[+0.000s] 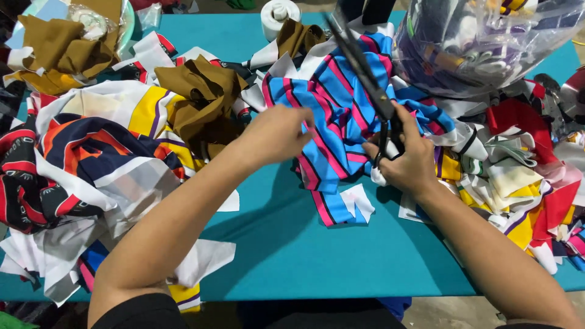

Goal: Cutting long strips of fabric from various colorful scraps using large fabric shears.

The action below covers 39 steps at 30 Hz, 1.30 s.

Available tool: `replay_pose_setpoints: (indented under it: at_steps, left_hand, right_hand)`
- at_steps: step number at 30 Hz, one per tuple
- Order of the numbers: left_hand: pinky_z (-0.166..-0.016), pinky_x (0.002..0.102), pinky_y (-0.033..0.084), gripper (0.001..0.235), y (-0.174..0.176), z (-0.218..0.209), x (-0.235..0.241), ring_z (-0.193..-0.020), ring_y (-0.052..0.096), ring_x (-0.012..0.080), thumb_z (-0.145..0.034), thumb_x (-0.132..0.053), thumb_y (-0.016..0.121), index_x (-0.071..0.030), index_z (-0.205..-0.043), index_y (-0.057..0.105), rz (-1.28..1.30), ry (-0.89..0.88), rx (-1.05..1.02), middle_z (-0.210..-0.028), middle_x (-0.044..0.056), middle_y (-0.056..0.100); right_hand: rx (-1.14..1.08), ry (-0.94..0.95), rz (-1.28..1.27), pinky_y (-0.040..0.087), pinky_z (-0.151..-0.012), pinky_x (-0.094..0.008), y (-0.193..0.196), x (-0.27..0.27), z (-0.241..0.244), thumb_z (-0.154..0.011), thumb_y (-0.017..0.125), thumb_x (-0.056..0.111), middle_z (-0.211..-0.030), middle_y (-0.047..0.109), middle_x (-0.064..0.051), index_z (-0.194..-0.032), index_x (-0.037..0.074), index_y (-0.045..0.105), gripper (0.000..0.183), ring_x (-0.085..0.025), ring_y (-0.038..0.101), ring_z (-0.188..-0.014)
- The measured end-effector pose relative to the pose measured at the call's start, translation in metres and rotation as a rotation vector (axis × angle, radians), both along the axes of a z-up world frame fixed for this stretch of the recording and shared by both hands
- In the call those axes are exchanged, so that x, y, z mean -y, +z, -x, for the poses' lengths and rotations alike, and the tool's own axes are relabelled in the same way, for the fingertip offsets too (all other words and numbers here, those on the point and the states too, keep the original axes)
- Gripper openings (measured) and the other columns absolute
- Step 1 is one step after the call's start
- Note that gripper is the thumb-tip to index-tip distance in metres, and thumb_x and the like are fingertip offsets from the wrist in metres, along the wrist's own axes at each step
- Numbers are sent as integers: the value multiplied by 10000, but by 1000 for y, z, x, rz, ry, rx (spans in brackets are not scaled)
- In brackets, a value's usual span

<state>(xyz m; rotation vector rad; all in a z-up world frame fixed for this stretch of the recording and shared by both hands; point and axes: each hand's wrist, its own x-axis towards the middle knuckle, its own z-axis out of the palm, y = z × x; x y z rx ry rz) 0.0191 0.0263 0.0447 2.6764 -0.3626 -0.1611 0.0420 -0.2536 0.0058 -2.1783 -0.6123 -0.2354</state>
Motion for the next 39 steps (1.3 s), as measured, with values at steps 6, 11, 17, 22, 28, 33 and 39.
replay_pose_setpoints:
  at_steps: [6, 11, 17, 22, 28, 33, 39]
  left_hand:
    - [-749, 622, 590, 586, -54, -31, -9, -1049, 699, 457, -900, -406, 756, -10, -1306, 610, -133, 106, 263, -1098, 225, 706]
    - [-757, 522, 611, 293, -81, -40, -18, -989, 726, 367, -852, -200, 739, -81, -1118, 709, -123, 106, 351, -1077, 117, 739]
    - [-719, 515, 602, 366, -79, -43, -19, -883, 734, 379, -822, -160, 756, -116, -1164, 635, -63, 187, 465, -964, 100, 734]
    - [-708, 588, 566, 449, -77, -28, -13, -887, 711, 469, -776, -187, 809, -100, -1147, 571, 12, 271, 473, -959, 174, 703]
    - [-455, 470, 499, 178, -67, -31, -22, -622, 640, 354, -980, -131, 598, -83, -1152, 603, -92, 309, 269, -774, 128, 687]
    - [-872, 556, 571, 371, -66, -27, -26, -1202, 533, 441, -1007, -117, 602, -85, -1363, 503, 209, 257, 623, -1295, 196, 578]
    - [-673, 563, 568, 530, -1, 8, 0, -854, 719, 471, -979, -540, 685, -12, -930, 674, -161, 297, 291, -849, 258, 706]
  right_hand:
    - [50, 9, -35, 544, -848, -365, -3, 2, -1, -882, 880, 191, -900, 782, -81, -1557, 96, 484, 788, -308, 753, -871]
    - [62, 33, 37, 547, -815, -414, 1, -1, 4, -797, 885, 136, -911, 787, -105, -1562, 131, 501, 855, -350, 748, -846]
    - [91, 52, 43, 534, -872, -421, -13, 3, -5, -813, 877, 196, -966, 793, -46, -1563, 149, 486, 847, -323, 746, -897]
    - [102, 32, 81, 529, -886, -432, -16, 11, 2, -815, 897, 231, -963, 790, -46, -1558, 164, 501, 844, -327, 744, -899]
    - [336, 18, 210, 592, -815, -393, -11, 16, 6, -865, 857, 182, -1075, 775, -103, -1593, 66, 415, 860, -281, 757, -880]
    - [389, 88, 88, 621, -847, -379, -5, 20, 3, -938, 909, 156, -1109, 789, -114, -1605, 27, 343, 884, -269, 778, -975]
    - [135, -26, 101, 525, -805, -480, -10, 8, 7, -802, 916, 316, -882, 772, -131, -1551, 189, 523, 855, -420, 733, -861]
